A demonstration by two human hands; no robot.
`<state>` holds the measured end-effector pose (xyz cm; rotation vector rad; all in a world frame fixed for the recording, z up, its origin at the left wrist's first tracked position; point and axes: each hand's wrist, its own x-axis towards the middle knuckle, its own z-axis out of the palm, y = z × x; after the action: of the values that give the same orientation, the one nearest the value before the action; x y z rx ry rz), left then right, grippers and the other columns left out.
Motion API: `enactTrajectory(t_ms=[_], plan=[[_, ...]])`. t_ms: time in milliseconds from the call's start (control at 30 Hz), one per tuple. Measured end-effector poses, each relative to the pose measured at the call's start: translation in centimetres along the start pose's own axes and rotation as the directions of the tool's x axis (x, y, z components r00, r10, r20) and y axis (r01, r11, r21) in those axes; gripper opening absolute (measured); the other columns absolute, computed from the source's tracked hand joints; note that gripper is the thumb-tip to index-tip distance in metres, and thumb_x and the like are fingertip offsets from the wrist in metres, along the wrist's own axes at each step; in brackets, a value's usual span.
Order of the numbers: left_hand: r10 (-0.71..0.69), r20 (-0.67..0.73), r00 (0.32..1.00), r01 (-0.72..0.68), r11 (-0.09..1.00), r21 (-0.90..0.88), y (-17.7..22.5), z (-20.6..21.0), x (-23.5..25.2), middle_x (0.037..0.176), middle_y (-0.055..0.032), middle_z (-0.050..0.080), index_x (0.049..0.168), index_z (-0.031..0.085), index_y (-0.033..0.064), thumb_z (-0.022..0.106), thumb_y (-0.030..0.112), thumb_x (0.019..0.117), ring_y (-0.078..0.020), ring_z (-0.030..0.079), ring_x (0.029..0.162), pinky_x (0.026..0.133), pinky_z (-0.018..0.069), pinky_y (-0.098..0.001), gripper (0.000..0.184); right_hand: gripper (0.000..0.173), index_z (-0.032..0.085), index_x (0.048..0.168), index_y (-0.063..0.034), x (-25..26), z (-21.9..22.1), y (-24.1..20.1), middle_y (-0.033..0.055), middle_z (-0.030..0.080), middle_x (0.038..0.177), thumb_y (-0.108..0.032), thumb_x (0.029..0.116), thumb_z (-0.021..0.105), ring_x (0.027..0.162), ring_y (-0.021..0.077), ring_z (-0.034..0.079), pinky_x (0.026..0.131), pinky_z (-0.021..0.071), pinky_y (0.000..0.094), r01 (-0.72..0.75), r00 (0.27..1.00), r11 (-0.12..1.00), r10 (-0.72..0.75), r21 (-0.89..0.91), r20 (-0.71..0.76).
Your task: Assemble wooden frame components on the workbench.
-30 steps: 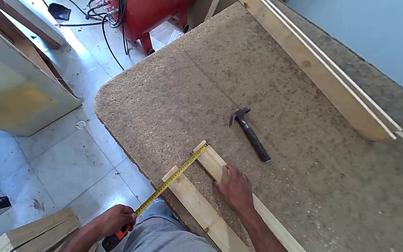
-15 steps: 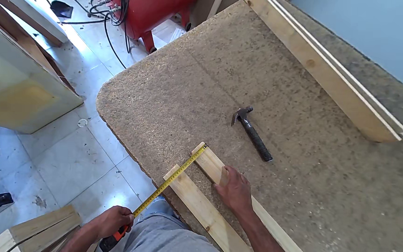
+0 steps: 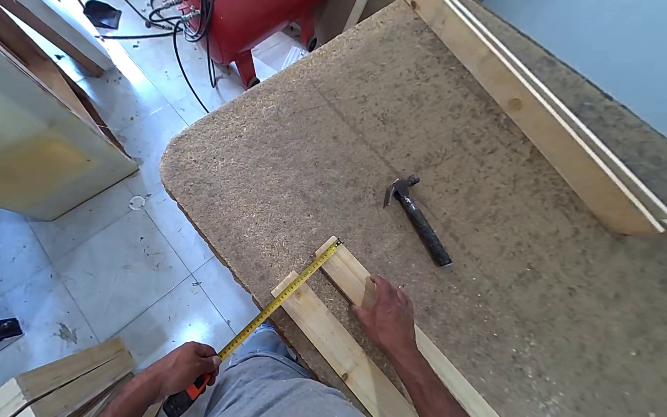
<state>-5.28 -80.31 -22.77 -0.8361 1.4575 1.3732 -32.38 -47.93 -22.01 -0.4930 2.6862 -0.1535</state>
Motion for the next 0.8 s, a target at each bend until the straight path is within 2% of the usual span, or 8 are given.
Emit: enactTrajectory(t_ms=[400,567,800], plan=[[-0.007,0.011,1.000,0.007,1.000,-0.011,-0.48,0.01,0.27,0.099,-0.0070,0.075,0.109,0.068,0.0059,0.051,0.030,0.1085,-0.0180,0.072,0.083,0.079,0.0598,-0.0375,0.030,0.077,0.050,0.147,-0.0074,0.02,0.31,-0.32,0.0148,0.062,0.139,-0.040,0.0832,0.078,0.131,0.0345,0.056,0.117,0.0345,0.0517,-0.009,0.999,1.000,0.010,-0.016,0.032],[0.000,0.002,1.000,0.000,1.000,0.002,-0.53,0.01,0.37,0.100,-0.0081,0.074,0.110,0.068,0.0051,0.050,0.030,0.1086,-0.0193,0.072,0.085,0.082,0.0591,-0.0396,0.031,0.078,0.049,0.148,-0.0077,0.24,0.51,-0.24,0.0149,0.061,0.140,-0.043,0.0839,0.077,0.134,0.0341,0.054,0.120,0.0304,0.0524,-0.008,0.998,1.000,0.009,-0.022,0.056],[-0.003,0.000,1.000,0.003,1.000,-0.002,-0.60,-0.08,0.71,0.098,-0.0071,0.075,0.108,0.069,0.0061,0.051,0.031,0.1082,-0.0185,0.072,0.084,0.080,0.0593,-0.0385,0.031,0.077,0.049,0.148,-0.0087,0.42,0.50,-0.24,0.0138,0.060,0.141,-0.044,0.0846,0.076,0.135,0.0333,0.053,0.120,0.0294,0.0520,-0.024,0.997,0.999,0.028,-0.045,0.071]])
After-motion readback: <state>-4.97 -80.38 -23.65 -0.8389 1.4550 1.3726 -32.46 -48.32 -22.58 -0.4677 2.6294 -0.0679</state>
